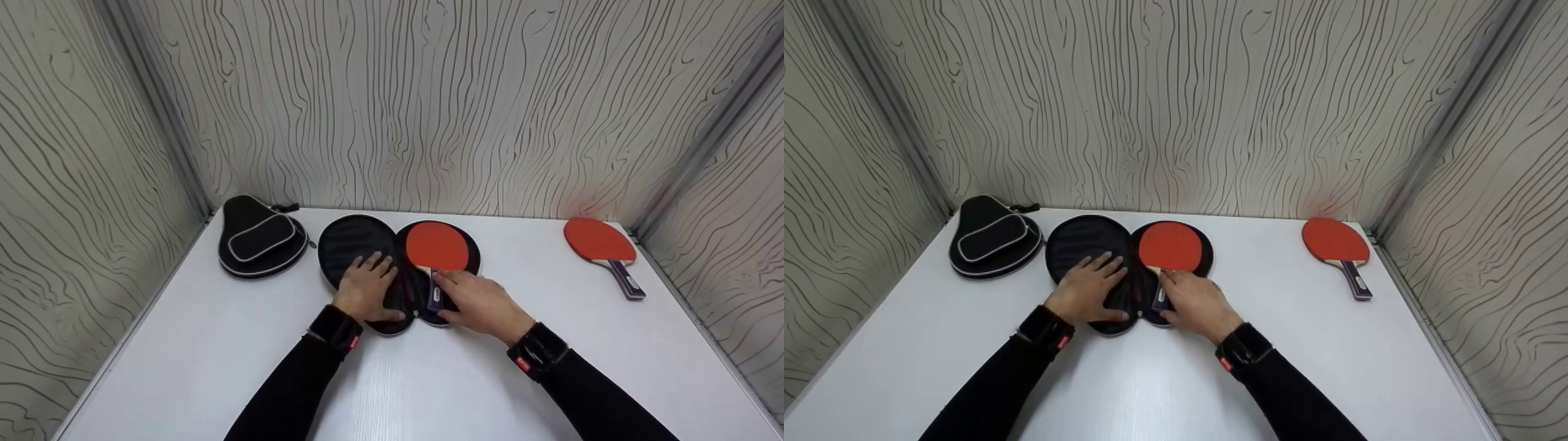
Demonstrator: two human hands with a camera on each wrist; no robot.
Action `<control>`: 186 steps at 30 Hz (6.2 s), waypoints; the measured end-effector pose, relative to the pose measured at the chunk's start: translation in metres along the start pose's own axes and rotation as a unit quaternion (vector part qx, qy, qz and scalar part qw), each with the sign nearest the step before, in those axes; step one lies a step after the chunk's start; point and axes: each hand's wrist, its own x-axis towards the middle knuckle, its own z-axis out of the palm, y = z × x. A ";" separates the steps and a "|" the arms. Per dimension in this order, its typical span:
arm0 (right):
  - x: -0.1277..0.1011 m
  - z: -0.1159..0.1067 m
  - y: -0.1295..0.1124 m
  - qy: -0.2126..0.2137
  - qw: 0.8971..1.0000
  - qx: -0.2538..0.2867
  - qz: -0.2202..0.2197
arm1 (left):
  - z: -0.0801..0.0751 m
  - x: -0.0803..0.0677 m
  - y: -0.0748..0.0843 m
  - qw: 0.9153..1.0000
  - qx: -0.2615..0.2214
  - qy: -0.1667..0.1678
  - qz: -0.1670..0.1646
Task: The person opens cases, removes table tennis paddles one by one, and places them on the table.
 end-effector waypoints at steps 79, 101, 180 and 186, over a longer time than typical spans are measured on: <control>0.035 -0.006 -0.010 0.246 0.958 -0.144 0.022 | 0.001 -0.002 -0.003 0.999 -0.051 0.016 0.012; 0.026 -0.023 0.022 0.317 0.945 -0.068 0.041 | -0.003 -0.003 -0.001 1.000 -0.009 0.011 0.005; -0.084 -0.033 0.147 0.176 0.961 -0.053 0.207 | -0.029 -0.018 0.007 1.000 0.016 -0.019 0.001; -0.086 -0.024 0.146 0.171 0.964 -0.059 0.194 | 0.012 0.004 -0.006 1.000 -0.014 0.005 0.014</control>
